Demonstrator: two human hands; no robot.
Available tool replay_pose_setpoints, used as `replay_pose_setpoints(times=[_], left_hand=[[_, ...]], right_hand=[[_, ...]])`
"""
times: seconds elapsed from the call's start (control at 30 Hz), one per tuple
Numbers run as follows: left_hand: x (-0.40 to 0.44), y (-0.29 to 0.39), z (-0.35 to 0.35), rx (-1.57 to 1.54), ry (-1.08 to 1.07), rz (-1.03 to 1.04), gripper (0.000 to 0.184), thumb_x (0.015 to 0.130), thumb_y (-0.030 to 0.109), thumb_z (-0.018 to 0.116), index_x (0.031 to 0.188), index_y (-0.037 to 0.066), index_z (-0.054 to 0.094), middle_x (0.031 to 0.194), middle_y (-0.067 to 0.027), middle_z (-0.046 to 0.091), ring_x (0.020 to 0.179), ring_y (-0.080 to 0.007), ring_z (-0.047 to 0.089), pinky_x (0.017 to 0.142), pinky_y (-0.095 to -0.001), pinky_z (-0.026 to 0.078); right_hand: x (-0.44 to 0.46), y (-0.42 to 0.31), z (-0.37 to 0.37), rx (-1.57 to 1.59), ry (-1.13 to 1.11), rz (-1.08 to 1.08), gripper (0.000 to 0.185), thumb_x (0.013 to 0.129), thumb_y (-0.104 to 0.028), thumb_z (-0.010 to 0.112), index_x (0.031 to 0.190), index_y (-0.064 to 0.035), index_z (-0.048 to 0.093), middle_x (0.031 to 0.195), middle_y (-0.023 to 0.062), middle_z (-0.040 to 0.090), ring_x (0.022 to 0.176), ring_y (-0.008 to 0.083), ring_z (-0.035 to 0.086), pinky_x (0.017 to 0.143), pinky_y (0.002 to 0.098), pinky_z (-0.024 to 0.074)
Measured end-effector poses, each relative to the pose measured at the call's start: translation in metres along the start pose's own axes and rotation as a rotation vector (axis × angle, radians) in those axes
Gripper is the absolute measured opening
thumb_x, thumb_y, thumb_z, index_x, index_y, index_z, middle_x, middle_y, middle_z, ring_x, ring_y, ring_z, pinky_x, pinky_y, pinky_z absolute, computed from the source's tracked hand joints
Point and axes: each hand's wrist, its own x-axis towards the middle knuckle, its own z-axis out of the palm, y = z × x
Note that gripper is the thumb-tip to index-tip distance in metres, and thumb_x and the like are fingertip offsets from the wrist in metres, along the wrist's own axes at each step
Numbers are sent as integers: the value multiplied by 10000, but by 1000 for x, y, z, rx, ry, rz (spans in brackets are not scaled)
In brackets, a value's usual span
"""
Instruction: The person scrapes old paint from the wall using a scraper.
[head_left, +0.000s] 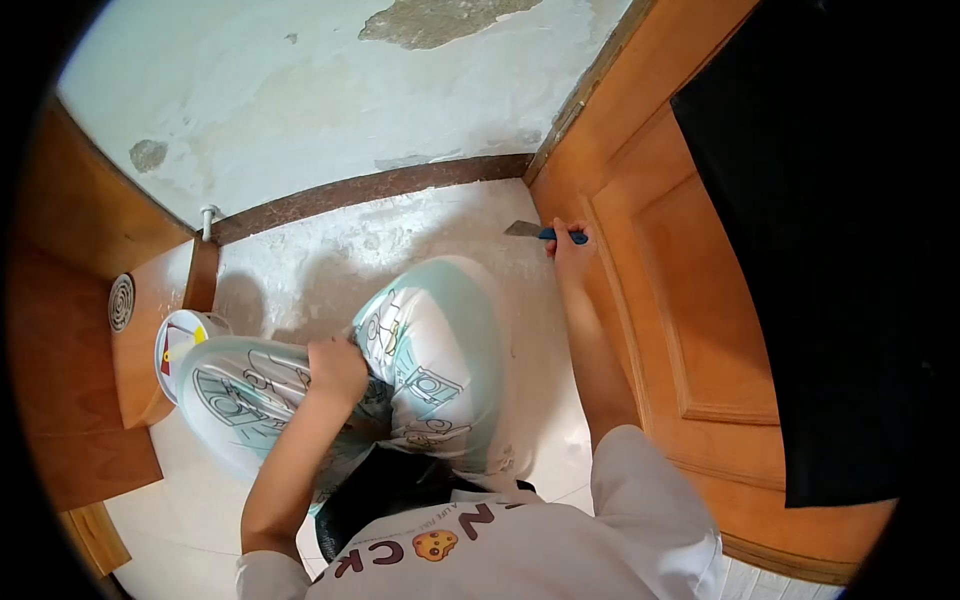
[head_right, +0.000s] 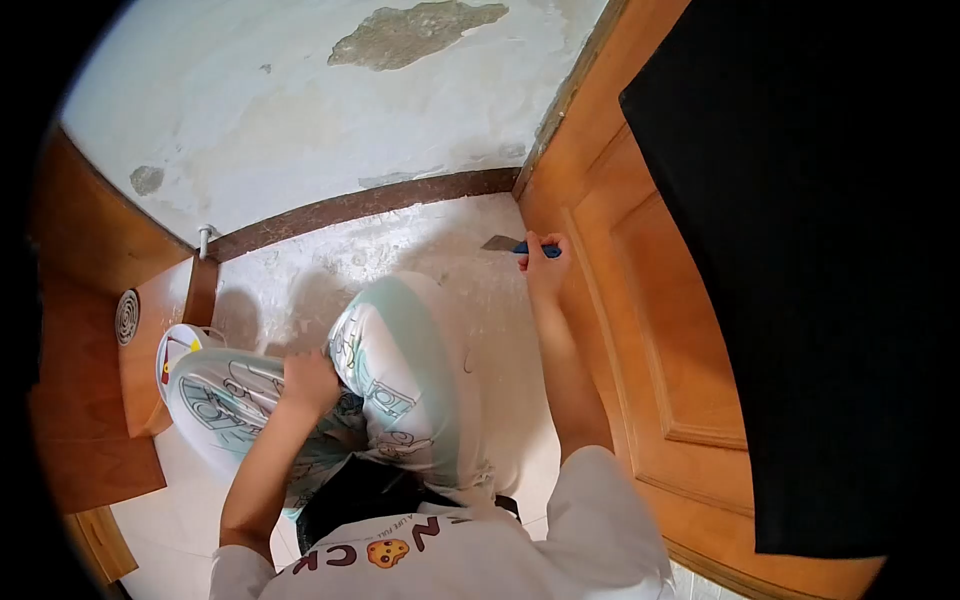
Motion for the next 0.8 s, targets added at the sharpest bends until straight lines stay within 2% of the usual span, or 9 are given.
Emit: replay_pose_setpoints(times=[0.1, 0.2, 0.3, 0.4, 0.5, 0.6, 0.7, 0.8], left_hand=[[21, 8, -6, -136, 141, -91, 255, 811, 171, 436, 1007, 66, 562, 1008, -137, 564, 801, -297, 593, 668, -401, 458], [30, 21, -18, -609, 361, -63, 290, 831, 206, 447, 1048, 22, 502, 987, -173, 554, 796, -356, 576, 678, -429, 453], [56, 38, 8, -975, 489, 68, 324, 835, 238, 470, 1037, -15, 490, 990, -204, 540, 808, -390, 551, 718, -439, 436], [68, 57, 47, -1003, 698, 108, 356, 831, 247, 487, 1062, -23, 479, 1018, -199, 535, 858, -374, 537, 748, -434, 418], [91, 56, 94, -963, 727, -34, 341, 823, 239, 487, 1045, -18, 506, 991, -190, 550, 882, -368, 519, 783, -433, 391], [103, 51, 98, -1107, 570, -159, 284, 805, 196, 473, 984, -12, 547, 927, -177, 569, 860, -361, 520, 778, -429, 381], [113, 53, 104, -1133, 668, -178, 250, 776, 150, 456, 938, 1, 574, 875, -171, 578, 822, -352, 522, 757, -423, 382], [117, 52, 111, -1064, 679, -171, 258, 751, 143, 444, 931, 17, 579, 859, -166, 574, 794, -343, 524, 730, -421, 387]], right_hand=[[10, 7, 11, 44, -4, -66, 171, 791, -104, 621, 747, -38, 470, 624, 48, 533, 509, 121, 559, 458, 221, 456], [15, 2, 20, -60, -121, -69, 177, 791, -128, 629, 781, -10, 498, 651, 58, 557, 558, 127, 577, 512, 222, 468], [25, 0, 39, -69, -150, 31, 192, 792, -150, 634, 826, 6, 527, 696, 68, 590, 572, 120, 571, 529, 221, 463], [33, 1, 57, -520, -171, -370, 208, 798, -172, 631, 848, 8, 540, 724, 68, 609, 596, 106, 564, 539, 220, 459], [48, -7, 87, -624, -194, -696, 164, 803, -142, 619, 831, -3, 538, 712, 68, 607, 609, 107, 560, 553, 223, 459], [59, 7, 123, -161, -328, -335, 111, 819, -89, 582, 790, -3, 518, 670, 73, 583, 598, 115, 560, 548, 230, 469], [71, 8, 147, 69, -311, -222, 101, 829, -33, 537, 746, -5, 487, 647, 77, 565, 578, 122, 563, 537, 245, 484], [80, 8, 167, 218, -180, -304, 101, 823, -13, 523, 741, 4, 466, 634, 78, 558, 551, 126, 560, 513, 254, 493]])
